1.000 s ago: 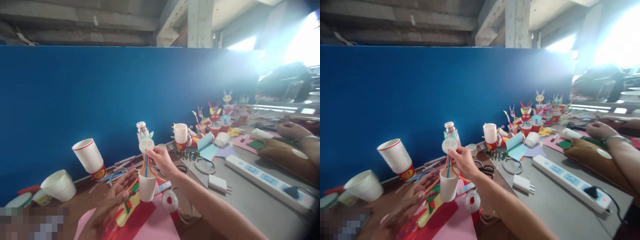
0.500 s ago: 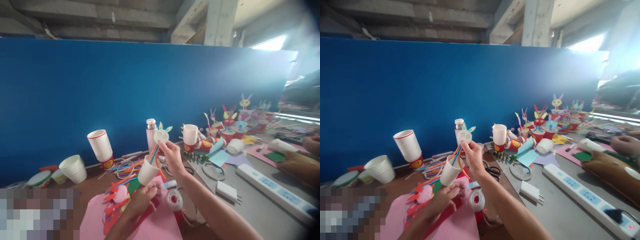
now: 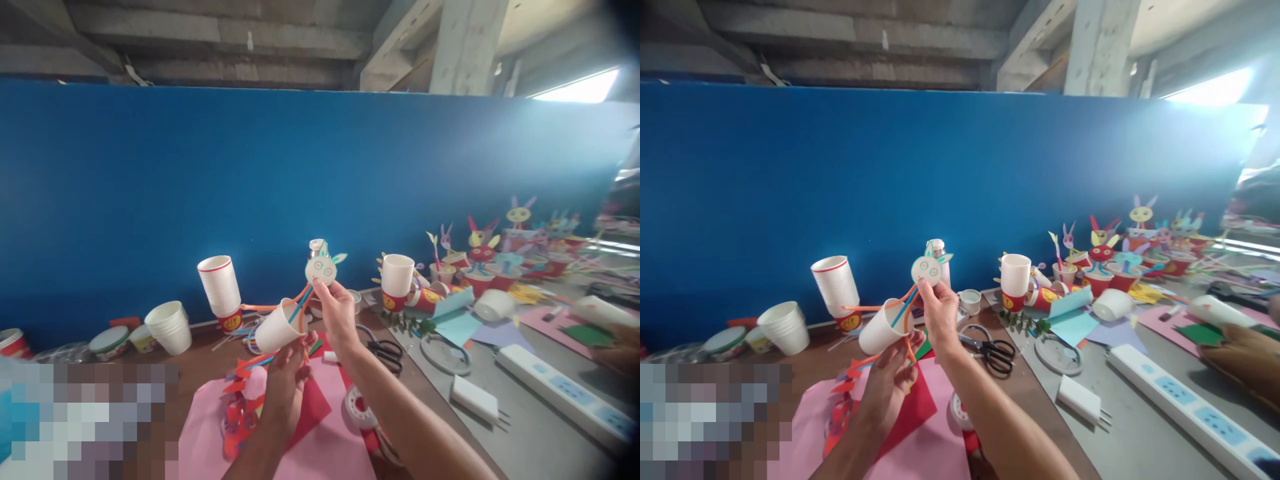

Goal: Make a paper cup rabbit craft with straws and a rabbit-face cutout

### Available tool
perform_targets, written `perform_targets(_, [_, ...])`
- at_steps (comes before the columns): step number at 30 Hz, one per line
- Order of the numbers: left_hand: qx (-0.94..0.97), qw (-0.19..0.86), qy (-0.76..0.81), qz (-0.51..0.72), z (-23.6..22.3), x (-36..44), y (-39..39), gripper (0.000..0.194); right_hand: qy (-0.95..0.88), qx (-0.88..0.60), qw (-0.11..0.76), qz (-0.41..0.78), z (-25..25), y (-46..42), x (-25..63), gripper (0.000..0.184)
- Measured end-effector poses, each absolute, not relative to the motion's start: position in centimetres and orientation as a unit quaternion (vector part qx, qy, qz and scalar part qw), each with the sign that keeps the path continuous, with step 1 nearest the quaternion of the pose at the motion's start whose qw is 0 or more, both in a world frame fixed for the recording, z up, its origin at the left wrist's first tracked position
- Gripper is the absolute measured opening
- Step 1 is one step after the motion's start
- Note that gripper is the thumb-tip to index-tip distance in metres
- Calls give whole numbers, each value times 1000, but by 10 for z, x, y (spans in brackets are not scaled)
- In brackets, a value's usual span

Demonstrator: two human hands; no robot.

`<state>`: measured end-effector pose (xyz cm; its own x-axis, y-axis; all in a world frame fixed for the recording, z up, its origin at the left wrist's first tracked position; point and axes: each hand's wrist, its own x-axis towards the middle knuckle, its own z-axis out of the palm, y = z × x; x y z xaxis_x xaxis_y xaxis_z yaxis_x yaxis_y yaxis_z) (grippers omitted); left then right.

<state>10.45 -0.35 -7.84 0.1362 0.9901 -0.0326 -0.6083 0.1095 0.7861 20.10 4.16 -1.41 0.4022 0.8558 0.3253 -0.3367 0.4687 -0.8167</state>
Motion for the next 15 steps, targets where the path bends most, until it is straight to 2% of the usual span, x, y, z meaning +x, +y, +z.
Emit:
perform_targets(12, [164,763,234,580,-76,102,-3,5,-407,-340,755,386,-26,41,186,28])
perform_targets(15, [159,782,221,560,-80,102,-1,20,-416,-359,748,373,-27,41,187,30])
